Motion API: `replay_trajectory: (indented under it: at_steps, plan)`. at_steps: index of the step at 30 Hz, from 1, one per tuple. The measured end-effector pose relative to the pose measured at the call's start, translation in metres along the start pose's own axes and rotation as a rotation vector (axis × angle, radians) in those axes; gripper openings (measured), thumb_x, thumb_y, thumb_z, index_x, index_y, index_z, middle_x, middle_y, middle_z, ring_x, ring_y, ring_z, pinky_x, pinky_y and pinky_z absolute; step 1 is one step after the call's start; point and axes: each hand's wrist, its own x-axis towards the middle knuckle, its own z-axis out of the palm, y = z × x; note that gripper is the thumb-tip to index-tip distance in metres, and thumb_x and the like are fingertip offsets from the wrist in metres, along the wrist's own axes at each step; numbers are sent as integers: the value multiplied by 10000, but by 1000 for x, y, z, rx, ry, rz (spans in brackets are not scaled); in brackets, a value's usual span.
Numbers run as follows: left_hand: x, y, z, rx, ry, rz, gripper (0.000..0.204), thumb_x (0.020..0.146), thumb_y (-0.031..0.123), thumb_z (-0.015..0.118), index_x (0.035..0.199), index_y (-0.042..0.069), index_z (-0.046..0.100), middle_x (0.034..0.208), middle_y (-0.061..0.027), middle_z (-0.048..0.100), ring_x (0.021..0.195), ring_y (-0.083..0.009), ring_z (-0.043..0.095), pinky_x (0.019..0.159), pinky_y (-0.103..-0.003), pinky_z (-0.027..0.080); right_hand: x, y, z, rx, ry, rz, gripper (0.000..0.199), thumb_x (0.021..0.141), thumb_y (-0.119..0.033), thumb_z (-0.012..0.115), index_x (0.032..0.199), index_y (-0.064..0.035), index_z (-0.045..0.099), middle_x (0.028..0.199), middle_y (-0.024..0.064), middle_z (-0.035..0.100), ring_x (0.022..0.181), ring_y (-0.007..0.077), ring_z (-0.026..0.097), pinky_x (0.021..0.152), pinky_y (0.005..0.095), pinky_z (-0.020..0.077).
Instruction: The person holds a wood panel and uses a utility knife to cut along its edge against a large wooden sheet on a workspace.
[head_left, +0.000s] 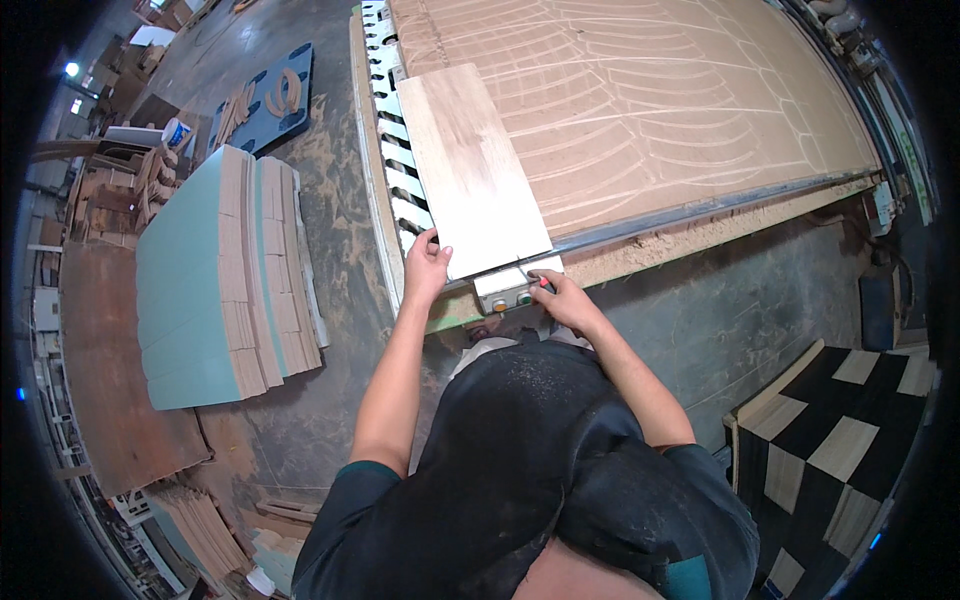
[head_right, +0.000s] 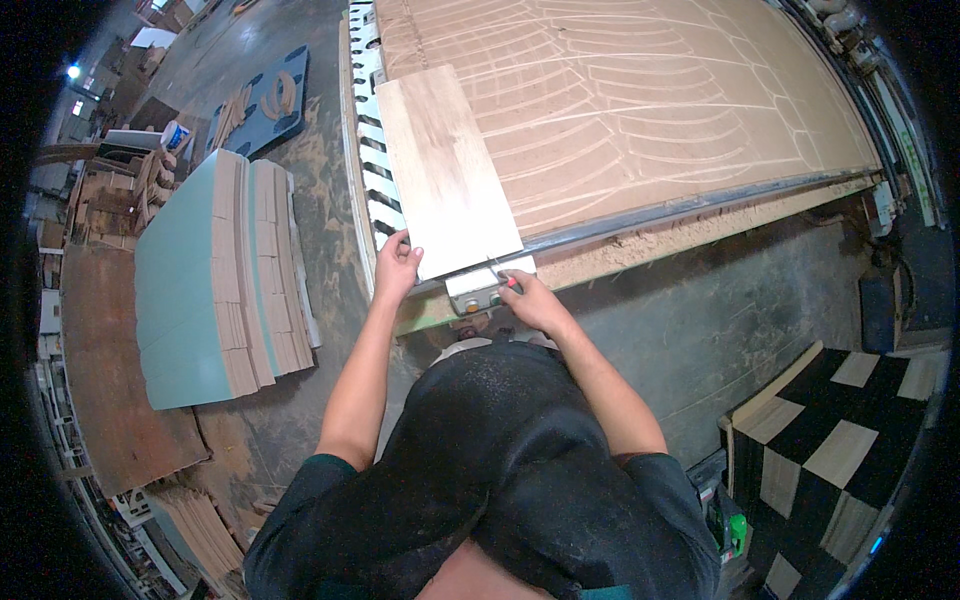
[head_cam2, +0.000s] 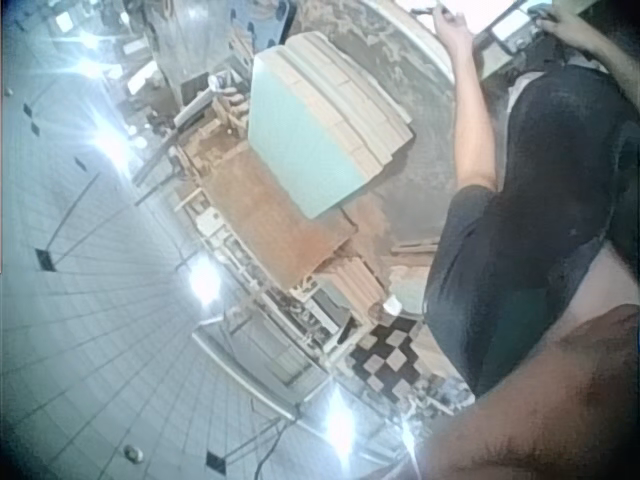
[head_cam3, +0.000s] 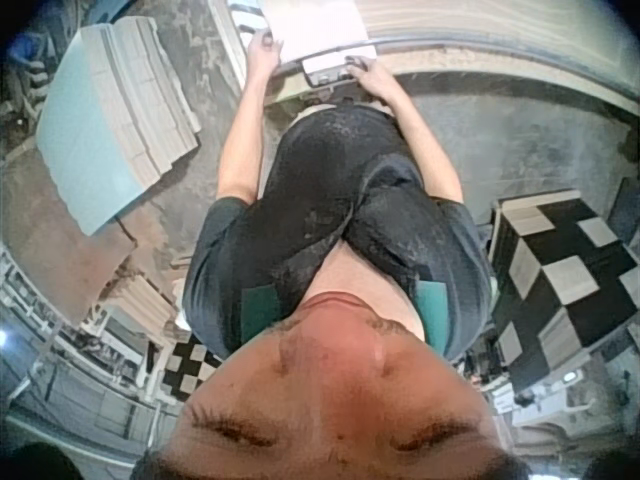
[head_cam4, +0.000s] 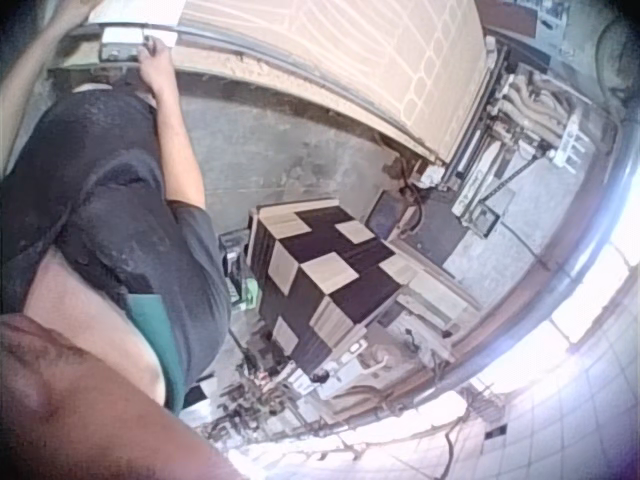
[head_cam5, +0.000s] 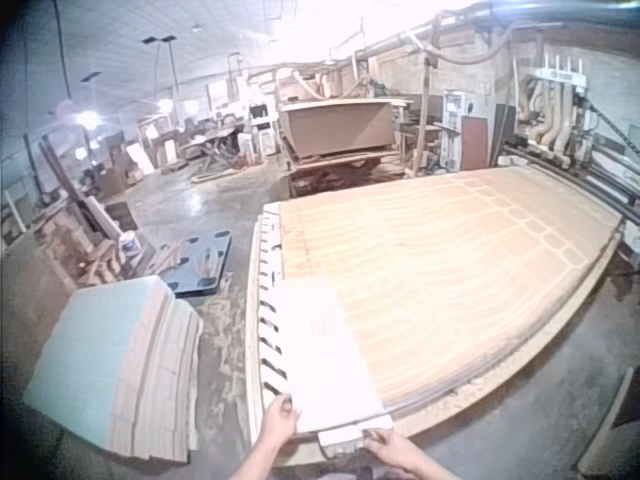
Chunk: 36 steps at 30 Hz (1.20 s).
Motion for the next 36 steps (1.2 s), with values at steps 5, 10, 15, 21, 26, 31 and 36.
replay_trajectory:
  at_steps: [5,10,15,21,26,31,36]
  plan:
    - [-3,4,-8,105,-19,17,507,1021,69,766,1510,2,649,937,-74,762,872,-186,721,836,-362,577,4,1,0,-30,-2,-8,571,1082,-301,715,1573,-28,612,1283,243,769,1187,322,753,1054,427,572]
    - [4,6,-4,165,-3,0,544,1019,129,775,1542,34,657,941,-85,759,893,-234,731,879,-399,573,9,7,5,-53,22,-47,587,1081,-306,720,1581,-23,601,1286,241,768,1178,322,755,1048,426,575]
    - [14,-3,6,246,20,-15,583,1019,200,793,1572,79,655,967,-81,774,911,-250,744,892,-410,576,4,-7,4,-57,-10,-4,593,1081,-308,717,1585,-19,597,1261,244,763,1071,292,769,998,409,593]
    - [19,-16,9,242,67,-24,567,1019,225,801,1565,135,679,967,-63,797,905,-240,756,890,-401,581,4,-3,2,-63,32,-52,585,1082,-311,714,1575,-16,603,1269,242,756,1014,273,768,968,400,601]
    - [15,1,5,223,40,-51,582,1006,259,821,1560,139,687,898,-54,782,851,-222,748,874,-398,584,8,1,0,-79,26,-44,578,1084,-294,706,1576,-11,599,1336,269,750,1170,326,760,1058,419,574]
    - [11,11,7,307,30,-69,613,1011,298,816,1588,153,667,948,-43,772,882,-226,739,869,-397,584,0,-16,-1,-48,9,-11,571,1081,-266,706,1578,-7,596,1339,285,756,1282,353,732,1120,430,546]
    - [-1,5,12,272,-16,-48,928,939,340,899,1702,35,468,1319,-138,670,1021,-254,723,911,-406,603,0,-23,-4,-6,149,-117,562,1070,-218,714,1577,-5,596,1334,290,757,1267,342,737,1111,425,550]
